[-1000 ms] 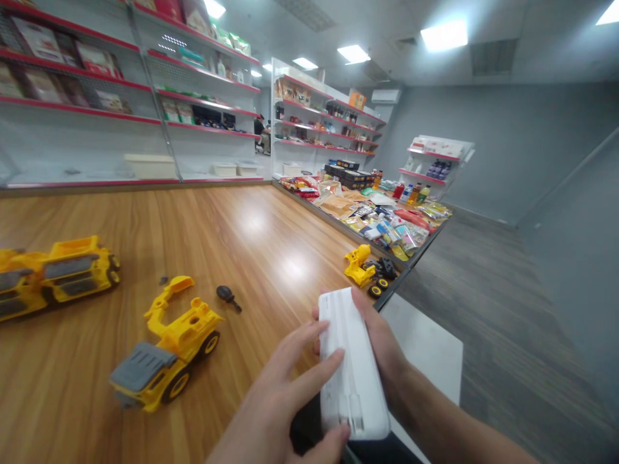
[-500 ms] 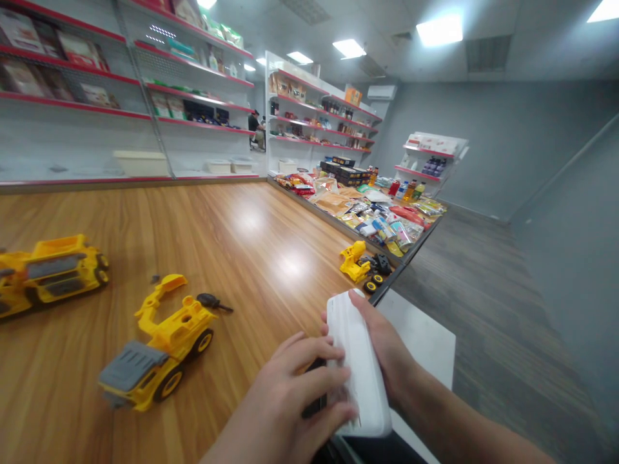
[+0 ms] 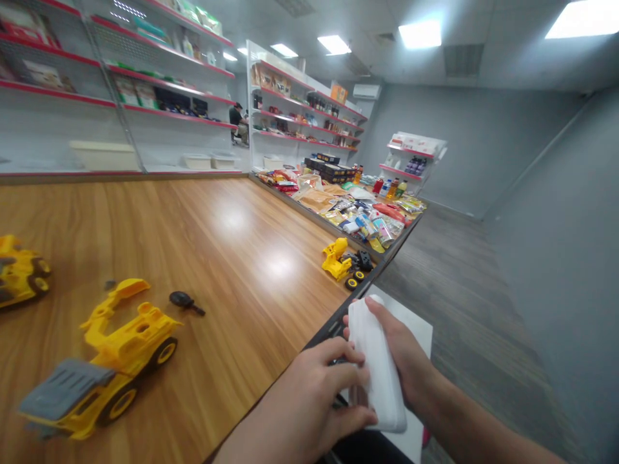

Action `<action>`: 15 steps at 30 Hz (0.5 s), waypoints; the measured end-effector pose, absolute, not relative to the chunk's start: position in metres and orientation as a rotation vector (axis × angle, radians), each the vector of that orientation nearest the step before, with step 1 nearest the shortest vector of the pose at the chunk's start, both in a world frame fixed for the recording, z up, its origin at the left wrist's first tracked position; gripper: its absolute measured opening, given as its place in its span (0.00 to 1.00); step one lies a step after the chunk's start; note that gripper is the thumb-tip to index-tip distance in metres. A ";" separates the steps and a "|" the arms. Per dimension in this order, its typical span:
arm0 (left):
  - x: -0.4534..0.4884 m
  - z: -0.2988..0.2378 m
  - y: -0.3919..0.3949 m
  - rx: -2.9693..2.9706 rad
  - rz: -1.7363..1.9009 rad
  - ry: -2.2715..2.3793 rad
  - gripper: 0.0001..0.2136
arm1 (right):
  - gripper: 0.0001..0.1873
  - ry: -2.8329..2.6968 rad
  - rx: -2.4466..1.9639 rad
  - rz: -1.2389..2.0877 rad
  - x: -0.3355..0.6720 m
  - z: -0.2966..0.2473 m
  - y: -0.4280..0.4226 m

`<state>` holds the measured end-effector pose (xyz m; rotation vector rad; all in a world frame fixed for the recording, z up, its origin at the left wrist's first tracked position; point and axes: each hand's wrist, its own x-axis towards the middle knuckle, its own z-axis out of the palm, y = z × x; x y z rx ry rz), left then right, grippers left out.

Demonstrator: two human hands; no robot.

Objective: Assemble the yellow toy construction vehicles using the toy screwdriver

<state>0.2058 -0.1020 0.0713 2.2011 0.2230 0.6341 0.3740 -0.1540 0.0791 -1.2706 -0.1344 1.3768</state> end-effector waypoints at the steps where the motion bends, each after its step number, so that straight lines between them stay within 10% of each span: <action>1: 0.210 0.070 -0.104 2.218 0.627 0.228 0.12 | 0.27 -0.125 -1.292 1.359 0.376 0.079 -0.156; 15: 0.280 0.005 -0.122 2.303 0.415 0.485 0.16 | 0.18 -0.135 -1.560 1.124 0.432 0.032 -0.174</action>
